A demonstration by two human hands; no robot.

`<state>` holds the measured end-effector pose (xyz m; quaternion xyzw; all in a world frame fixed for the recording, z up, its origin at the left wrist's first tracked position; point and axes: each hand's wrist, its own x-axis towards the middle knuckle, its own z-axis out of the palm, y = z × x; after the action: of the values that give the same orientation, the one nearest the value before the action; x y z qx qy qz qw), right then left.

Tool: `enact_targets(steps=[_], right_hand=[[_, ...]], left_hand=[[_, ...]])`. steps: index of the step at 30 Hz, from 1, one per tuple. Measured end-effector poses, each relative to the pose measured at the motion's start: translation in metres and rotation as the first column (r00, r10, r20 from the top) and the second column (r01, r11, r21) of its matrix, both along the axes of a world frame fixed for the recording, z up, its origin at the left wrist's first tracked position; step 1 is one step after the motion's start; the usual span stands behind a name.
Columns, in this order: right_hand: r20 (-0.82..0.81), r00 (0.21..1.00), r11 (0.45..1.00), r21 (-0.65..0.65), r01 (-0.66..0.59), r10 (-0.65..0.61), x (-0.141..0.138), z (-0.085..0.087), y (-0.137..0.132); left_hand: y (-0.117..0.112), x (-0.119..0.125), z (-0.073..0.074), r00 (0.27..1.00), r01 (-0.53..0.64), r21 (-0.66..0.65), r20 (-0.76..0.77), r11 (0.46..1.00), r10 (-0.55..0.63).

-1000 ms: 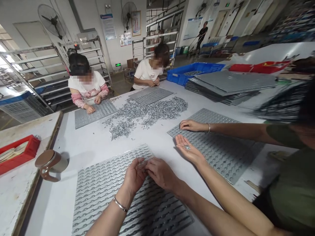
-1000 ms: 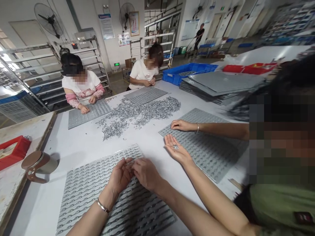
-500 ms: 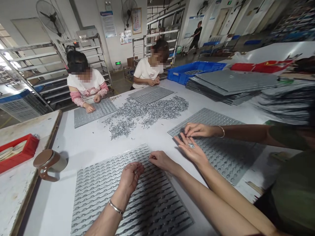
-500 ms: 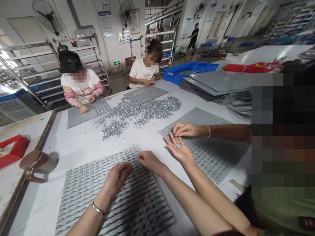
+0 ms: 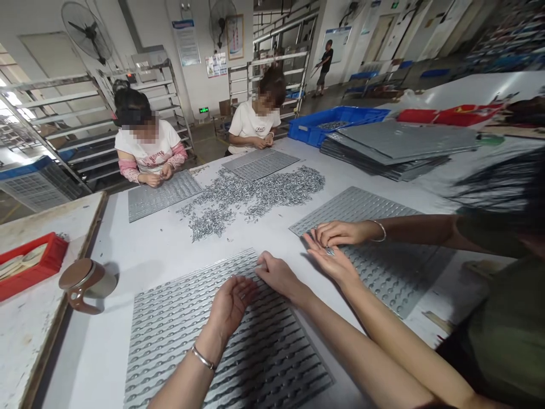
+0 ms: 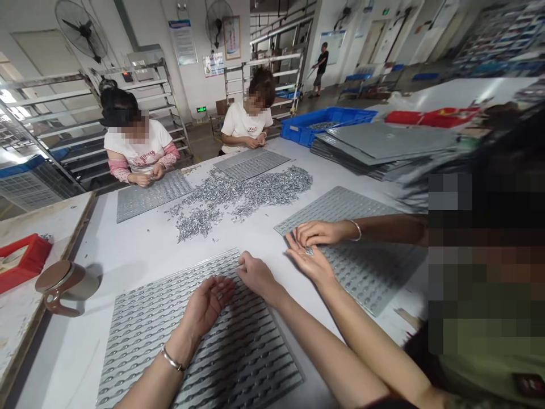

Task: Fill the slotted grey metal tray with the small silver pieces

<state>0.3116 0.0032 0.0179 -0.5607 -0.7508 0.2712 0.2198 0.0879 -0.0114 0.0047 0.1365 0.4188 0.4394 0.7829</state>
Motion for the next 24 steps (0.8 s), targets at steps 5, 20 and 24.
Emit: enact_targets(steps=[5, 20, 24], right_hand=[[0.009, 0.993, 0.976, 0.179, -0.120, 0.121, -0.059, -0.009, -0.032], [-0.145, 0.989, 0.992, 0.126, -0.006, 0.025, -0.039, -0.031, -0.059], [-0.466, 0.882, 0.994, -0.104, 0.023, -0.069, -0.038, -0.024, -0.057]], left_hand=[[-0.009, 0.004, 0.004, 0.981, 0.107, 0.067, 0.156, 0.992, -0.116], [-0.033, 0.015, -0.016, 0.862, 0.373, 0.236, -0.446, 0.897, -0.241], [-0.026, 0.013, -0.020, 0.797, 0.441, 0.280, -0.559, 0.852, -0.229]])
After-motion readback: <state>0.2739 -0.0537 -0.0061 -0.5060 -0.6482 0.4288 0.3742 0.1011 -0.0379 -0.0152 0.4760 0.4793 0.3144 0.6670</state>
